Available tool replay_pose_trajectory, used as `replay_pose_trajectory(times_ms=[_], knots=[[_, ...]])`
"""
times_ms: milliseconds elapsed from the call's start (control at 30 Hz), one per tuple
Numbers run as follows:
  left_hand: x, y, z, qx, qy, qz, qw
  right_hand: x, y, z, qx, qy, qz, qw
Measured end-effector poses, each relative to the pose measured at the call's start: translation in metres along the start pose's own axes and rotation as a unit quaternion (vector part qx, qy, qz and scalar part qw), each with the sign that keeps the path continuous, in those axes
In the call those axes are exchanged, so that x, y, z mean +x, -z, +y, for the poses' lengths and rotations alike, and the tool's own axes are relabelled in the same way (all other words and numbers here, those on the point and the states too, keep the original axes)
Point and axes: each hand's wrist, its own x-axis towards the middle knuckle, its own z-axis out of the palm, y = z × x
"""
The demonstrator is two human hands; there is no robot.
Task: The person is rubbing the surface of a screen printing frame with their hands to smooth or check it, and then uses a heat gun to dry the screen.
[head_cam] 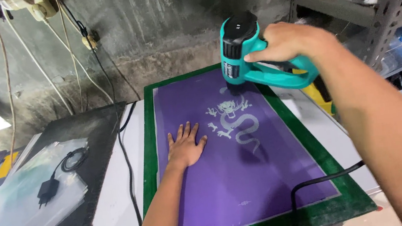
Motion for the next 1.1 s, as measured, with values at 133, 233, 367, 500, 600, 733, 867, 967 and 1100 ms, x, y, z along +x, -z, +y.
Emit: replay_pose_trajectory(times_ms=[133, 233, 367, 500, 600, 733, 867, 967, 1100], knots=[[-0.001, -0.001, 0.001, -0.008, 0.001, 0.001, 1.0, -0.007, -0.006, 0.003, -0.036, -0.02, -0.014, 0.999], [0.002, -0.002, 0.003, -0.035, 0.003, 0.004, 0.999, -0.041, 0.006, -0.022, -0.108, -0.052, -0.043, 0.992], [-0.001, 0.0, 0.005, -0.034, 0.002, -0.004, 0.999, -0.047, 0.003, -0.012, -0.058, -0.075, -0.049, 0.994], [0.001, -0.002, 0.003, -0.032, 0.007, 0.001, 0.999, -0.057, 0.004, -0.014, -0.06, -0.053, -0.024, 0.996], [0.002, -0.003, 0.002, -0.033, 0.009, 0.007, 0.999, -0.06, -0.001, -0.013, -0.06, -0.049, -0.03, 0.997], [0.004, -0.004, 0.003, -0.031, 0.013, 0.012, 0.999, -0.073, -0.005, -0.019, -0.041, -0.045, -0.046, 0.997], [0.004, -0.008, 0.002, -0.032, 0.005, 0.009, 0.999, -0.073, -0.019, -0.011, -0.014, -0.039, -0.04, 0.998], [0.006, -0.009, 0.005, -0.037, 0.002, 0.034, 0.999, -0.075, -0.013, -0.014, -0.054, -0.019, -0.013, 0.998], [-0.008, -0.007, 0.025, -0.028, 0.011, -0.014, 0.999, -0.082, -0.006, -0.019, -0.024, -0.027, -0.029, 0.999]])
